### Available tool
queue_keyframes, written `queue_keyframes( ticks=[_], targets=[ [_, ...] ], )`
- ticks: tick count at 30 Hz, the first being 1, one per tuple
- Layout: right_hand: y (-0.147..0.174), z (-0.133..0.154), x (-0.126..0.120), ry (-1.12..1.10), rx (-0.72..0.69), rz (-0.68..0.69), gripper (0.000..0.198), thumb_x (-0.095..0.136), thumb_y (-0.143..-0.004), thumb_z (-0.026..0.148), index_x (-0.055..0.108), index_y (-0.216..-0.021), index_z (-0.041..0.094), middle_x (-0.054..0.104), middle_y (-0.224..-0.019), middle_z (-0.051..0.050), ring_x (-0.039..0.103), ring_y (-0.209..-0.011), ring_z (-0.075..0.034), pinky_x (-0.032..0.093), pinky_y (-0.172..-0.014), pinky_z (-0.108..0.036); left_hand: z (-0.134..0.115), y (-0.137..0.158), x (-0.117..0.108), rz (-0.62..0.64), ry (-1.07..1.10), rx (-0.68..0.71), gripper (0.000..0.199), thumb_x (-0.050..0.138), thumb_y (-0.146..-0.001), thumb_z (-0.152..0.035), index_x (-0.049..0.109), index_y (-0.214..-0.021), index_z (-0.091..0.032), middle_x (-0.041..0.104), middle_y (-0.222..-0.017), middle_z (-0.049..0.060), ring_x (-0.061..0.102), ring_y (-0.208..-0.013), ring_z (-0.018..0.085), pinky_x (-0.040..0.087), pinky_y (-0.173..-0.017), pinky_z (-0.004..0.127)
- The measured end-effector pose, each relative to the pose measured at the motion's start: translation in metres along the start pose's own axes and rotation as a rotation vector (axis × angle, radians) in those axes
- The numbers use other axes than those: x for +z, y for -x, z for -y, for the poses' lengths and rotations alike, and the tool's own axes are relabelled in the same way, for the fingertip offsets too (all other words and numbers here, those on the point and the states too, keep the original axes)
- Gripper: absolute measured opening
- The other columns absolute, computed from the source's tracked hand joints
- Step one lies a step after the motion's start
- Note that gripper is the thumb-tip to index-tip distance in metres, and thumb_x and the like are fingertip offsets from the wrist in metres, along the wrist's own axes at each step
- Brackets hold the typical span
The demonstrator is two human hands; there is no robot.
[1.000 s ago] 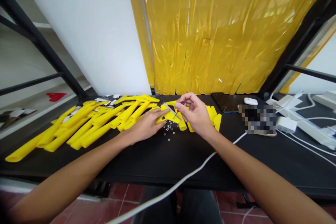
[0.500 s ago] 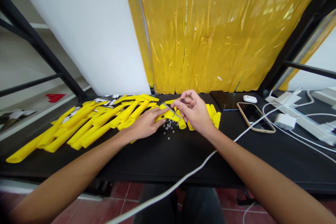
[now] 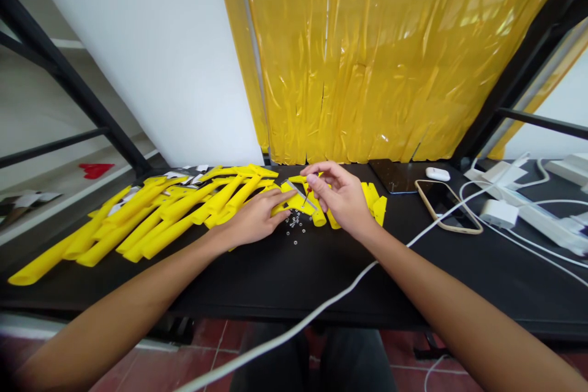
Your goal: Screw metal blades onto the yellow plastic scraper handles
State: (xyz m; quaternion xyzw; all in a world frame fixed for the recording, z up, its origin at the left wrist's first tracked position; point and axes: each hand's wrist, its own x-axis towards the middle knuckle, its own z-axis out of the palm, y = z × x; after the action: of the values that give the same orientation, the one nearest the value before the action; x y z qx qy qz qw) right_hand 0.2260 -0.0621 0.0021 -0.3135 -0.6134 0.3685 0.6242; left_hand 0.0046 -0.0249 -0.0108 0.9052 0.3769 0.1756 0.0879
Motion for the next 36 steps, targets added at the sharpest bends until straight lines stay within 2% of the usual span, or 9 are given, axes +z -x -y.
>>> queue_keyframes(
  ticks=[5,9,12,16,20,27,29,33,36],
  targets=[
    [-0.001,0.001,0.002,-0.057,0.014,0.037,0.029,0.069,-0.093,0.043,0.066,-0.115,0.024,0.064,-0.095,-0.003,0.052,-0.058,-0.009,0.043,-0.042,-0.022,0.0,0.0,0.0,0.001,-0.003,0.003,0.051,0.05,-0.101,-0.035,0.053,-0.149,-0.021,0.064,-0.134,0.012,0.061,-0.122,0.029,0.046,-0.107,0.042],
    [-0.002,-0.002,0.003,-0.076,0.034,-0.044,0.035,0.082,-0.081,0.037,0.058,-0.102,0.024,0.066,-0.084,0.001,0.051,-0.055,-0.009,0.039,-0.039,-0.019,0.002,-0.002,0.0,-0.004,0.006,0.022,0.051,0.05,-0.1,-0.034,0.054,-0.149,-0.019,0.064,-0.136,0.012,0.06,-0.125,0.028,0.045,-0.109,0.042],
    [-0.002,-0.003,0.0,0.01,0.022,-0.048,0.025,0.078,-0.086,0.038,0.065,-0.1,0.022,0.068,-0.089,-0.002,0.05,-0.053,-0.008,0.039,-0.041,-0.022,0.004,-0.002,0.0,-0.005,0.002,0.033,0.05,0.05,-0.1,-0.034,0.055,-0.148,-0.02,0.065,-0.137,0.01,0.059,-0.126,0.028,0.045,-0.11,0.042],
    [-0.001,0.0,-0.004,0.062,0.005,0.059,0.026,0.07,-0.092,0.04,0.073,-0.114,0.026,0.065,-0.1,-0.003,0.049,-0.054,-0.007,0.04,-0.045,-0.024,0.004,-0.002,0.0,-0.001,-0.033,0.041,0.049,0.048,-0.101,-0.034,0.056,-0.146,-0.018,0.065,-0.138,0.011,0.06,-0.126,0.028,0.045,-0.11,0.041],
    [-0.001,0.003,0.0,-0.079,0.058,0.203,0.035,0.063,-0.096,0.044,0.062,-0.128,0.028,0.067,-0.103,-0.004,0.048,-0.053,-0.007,0.041,-0.044,-0.024,0.002,-0.001,-0.002,0.025,-0.053,0.062,0.049,0.049,-0.101,-0.034,0.056,-0.147,-0.02,0.068,-0.132,0.011,0.063,-0.12,0.028,0.047,-0.106,0.041],
    [-0.024,0.008,0.014,-0.057,0.156,0.236,0.035,0.078,-0.084,0.044,0.057,-0.1,0.022,0.065,-0.077,0.003,0.039,-0.045,-0.005,0.031,-0.039,-0.019,0.005,-0.003,-0.003,0.034,-0.048,0.076,0.048,0.048,-0.101,-0.034,0.055,-0.147,-0.021,0.069,-0.13,0.011,0.065,-0.116,0.027,0.048,-0.104,0.04],
    [-0.032,0.009,0.014,-0.065,0.149,0.274,0.033,0.077,-0.086,0.045,0.055,-0.095,0.022,0.07,-0.08,0.001,0.037,-0.046,-0.005,0.028,-0.039,-0.018,0.007,-0.003,-0.003,0.02,-0.045,0.08,0.048,0.048,-0.101,-0.034,0.056,-0.146,-0.021,0.068,-0.13,0.011,0.064,-0.118,0.027,0.048,-0.105,0.04],
    [-0.035,0.004,0.007,-0.077,0.106,0.21,0.031,0.064,-0.094,0.051,0.066,-0.103,0.022,0.068,-0.098,-0.003,0.039,-0.052,-0.005,0.024,-0.04,-0.019,0.008,-0.004,-0.003,-0.006,-0.041,0.061,0.046,0.049,-0.1,-0.033,0.059,-0.143,-0.021,0.069,-0.128,0.011,0.064,-0.118,0.028,0.048,-0.104,0.041],
    [-0.028,-0.002,0.005,-0.125,0.135,0.147,0.034,0.062,-0.094,0.053,0.064,-0.112,0.024,0.064,-0.088,0.0,0.037,-0.05,-0.005,0.023,-0.04,-0.02,0.008,-0.004,-0.003,-0.014,-0.038,0.056,0.046,0.05,-0.099,-0.032,0.059,-0.143,-0.021,0.069,-0.128,0.011,0.064,-0.118,0.028,0.049,-0.104,0.042]
  ],
)
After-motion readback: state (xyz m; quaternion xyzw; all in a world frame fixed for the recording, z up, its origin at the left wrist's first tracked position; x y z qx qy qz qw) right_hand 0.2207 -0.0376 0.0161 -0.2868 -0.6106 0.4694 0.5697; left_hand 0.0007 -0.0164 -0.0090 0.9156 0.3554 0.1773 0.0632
